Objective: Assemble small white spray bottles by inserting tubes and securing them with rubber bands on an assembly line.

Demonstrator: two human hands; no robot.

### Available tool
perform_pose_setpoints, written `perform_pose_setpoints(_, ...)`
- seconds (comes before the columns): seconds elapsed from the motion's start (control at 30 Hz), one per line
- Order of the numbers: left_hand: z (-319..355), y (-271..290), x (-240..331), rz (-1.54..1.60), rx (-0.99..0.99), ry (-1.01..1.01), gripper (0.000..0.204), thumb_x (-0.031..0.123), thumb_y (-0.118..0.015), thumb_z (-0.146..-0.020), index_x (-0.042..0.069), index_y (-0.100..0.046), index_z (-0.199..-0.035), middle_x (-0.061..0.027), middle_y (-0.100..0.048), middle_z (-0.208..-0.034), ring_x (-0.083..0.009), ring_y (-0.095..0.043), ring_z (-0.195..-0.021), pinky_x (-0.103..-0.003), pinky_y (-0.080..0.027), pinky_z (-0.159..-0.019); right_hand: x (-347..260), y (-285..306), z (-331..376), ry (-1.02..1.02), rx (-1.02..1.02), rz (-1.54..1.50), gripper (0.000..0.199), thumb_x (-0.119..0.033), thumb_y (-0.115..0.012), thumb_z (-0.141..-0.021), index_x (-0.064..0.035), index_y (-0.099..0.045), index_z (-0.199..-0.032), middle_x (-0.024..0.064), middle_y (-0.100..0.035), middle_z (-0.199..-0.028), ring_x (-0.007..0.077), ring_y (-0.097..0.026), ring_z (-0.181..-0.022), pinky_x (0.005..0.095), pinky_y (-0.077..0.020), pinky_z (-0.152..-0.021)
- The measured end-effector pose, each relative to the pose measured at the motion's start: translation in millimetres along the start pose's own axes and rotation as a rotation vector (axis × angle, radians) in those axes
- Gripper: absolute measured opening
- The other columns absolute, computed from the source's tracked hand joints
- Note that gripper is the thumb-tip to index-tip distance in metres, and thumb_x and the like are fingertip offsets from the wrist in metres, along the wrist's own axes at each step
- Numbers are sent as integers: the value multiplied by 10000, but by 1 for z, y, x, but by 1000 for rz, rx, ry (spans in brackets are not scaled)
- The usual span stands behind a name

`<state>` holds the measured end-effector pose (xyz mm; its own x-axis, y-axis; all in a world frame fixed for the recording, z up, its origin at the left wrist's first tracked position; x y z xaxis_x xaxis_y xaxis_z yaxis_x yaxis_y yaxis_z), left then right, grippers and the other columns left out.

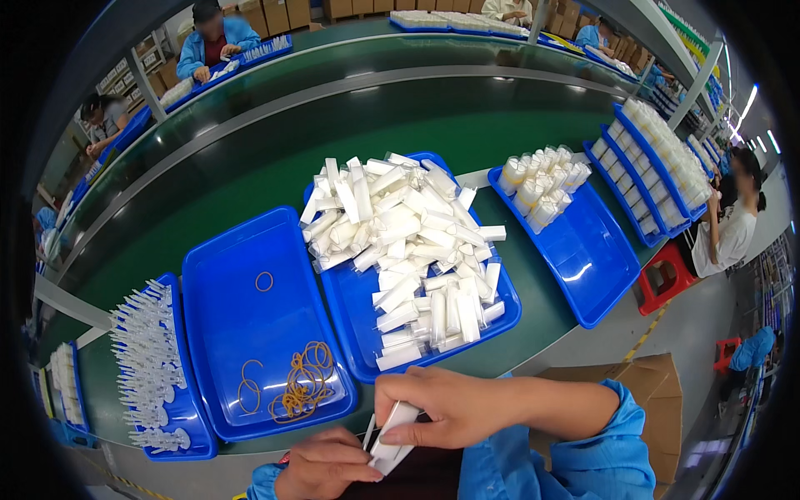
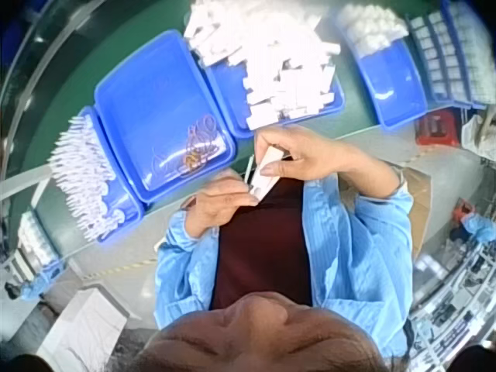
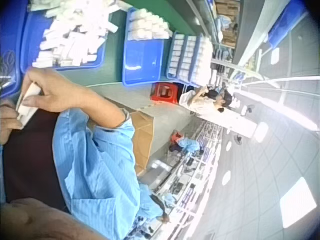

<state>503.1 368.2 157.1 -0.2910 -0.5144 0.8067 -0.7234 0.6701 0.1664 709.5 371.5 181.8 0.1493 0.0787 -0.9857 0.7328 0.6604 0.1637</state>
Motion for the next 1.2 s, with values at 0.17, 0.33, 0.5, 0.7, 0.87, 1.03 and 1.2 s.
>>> perform_pose_setpoints(0.17,30,-14,-10,51,264,229,164,113,-702,-753,24,-611,-856,-124,-515,-932,-226,-544,-778,-326,-454,-648,0,-28,-2,123,83,123,187,-215,-591,-858,-82,-496,-950,57,-539,-838,203,-522,-788,331,-316,-788)
perform_pose_setpoints(0.33,26,2,-6,-29,203,330,161,74,-719,-699,32,-617,-817,-120,-564,-879,-261,-547,-875,-377,-435,-772,2,-26,-7,49,47,164,248,-232,-600,-847,-84,-473,-1000,56,-526,-926,210,-522,-897,338,-302,-815)
perform_pose_setpoints(0.5,22,12,-21,-73,381,251,178,66,-693,-704,57,-547,-805,-120,-571,-974,-295,-465,-1043,-429,-354,-904,-1,42,-35,197,307,724,451,-64,-574,-724,-46,-467,-1161,132,-533,-1041,309,-500,-988,401,-387,-863)
perform_pose_setpoints(0.7,13,11,-6,-300,430,234,180,89,-744,-671,65,-636,-813,-87,-593,-906,-313,-499,-1048,-443,-333,-915,23,72,-59,-101,50,1537,128,-109,-532,-740,-63,-562,-856,59,-579,-806,219,-592,-848,309,-481,-728)
perform_pose_setpoints(0.87,13,11,1,-427,332,193,194,70,-778,-586,89,-681,-753,-53,-597,-876,-357,-454,-1113,-468,-334,-925,7,59,-70,-107,196,1024,439,-25,-568,-765,-69,-461,-1189,100,-592,-863,197,-614,-788,292,-492,-680)
perform_pose_setpoints(1.03,12,9,-5,-369,221,100,342,163,-812,-557,134,-700,-879,-66,-603,-880,-361,-441,-1117,-493,-320,-947,-3,26,-54,-126,200,-466,715,22,-531,-849,-119,-129,-1422,79,-587,-946,115,-580,-833,264,-468,-726)
perform_pose_setpoints(1.2,13,4,-10,-338,206,154,213,187,-792,-621,199,-710,-817,23,-629,-888,-299,-475,-1069,-474,-238,-983,14,14,-46,-110,199,-673,737,-8,-566,-852,-109,-123,-1433,90,-585,-958,128,-569,-899,267,-444,-812)
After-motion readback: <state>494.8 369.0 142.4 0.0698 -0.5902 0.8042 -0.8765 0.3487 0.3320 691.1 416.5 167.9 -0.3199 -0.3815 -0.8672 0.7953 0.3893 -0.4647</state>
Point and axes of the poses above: each hand's wrist, its own z-axis away from the middle knuckle, its own y-axis out of the back of the hand, x = y × z, the point moved 2 cm from there along -z, towards the middle knuckle
